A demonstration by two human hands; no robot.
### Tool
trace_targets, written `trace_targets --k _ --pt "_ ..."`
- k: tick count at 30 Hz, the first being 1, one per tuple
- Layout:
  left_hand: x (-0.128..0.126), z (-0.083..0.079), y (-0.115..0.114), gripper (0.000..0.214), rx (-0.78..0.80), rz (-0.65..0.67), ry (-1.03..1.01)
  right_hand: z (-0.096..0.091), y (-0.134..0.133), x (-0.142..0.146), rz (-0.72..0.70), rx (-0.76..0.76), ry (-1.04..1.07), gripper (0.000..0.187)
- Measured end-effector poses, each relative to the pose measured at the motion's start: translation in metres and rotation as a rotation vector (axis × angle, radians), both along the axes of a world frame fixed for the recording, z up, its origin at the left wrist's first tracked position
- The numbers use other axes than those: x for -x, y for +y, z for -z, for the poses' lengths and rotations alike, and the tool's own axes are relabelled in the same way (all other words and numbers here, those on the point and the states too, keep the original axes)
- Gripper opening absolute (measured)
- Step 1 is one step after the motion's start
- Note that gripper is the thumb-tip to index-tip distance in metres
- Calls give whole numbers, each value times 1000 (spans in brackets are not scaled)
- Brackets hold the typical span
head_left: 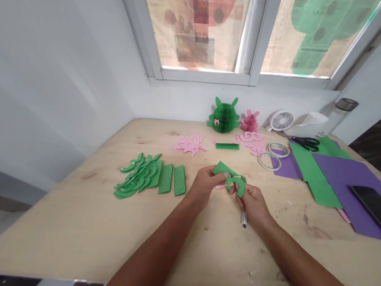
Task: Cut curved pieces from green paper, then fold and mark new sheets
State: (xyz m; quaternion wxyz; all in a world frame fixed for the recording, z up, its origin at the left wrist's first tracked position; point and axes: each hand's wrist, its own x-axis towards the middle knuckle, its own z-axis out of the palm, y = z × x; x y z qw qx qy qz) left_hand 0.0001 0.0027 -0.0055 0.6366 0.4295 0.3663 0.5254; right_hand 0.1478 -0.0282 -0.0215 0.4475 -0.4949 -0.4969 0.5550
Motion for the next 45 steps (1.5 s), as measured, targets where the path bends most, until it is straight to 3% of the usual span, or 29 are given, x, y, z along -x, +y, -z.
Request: trace_targets --k 26,45 --pt "7 -10 -2 19 7 62 47 -9 -4 2 -23 -8 -34 36" --pt "10 -11 -1 21 7 85 92 -6 -3 2 -25 -9 -41 33"
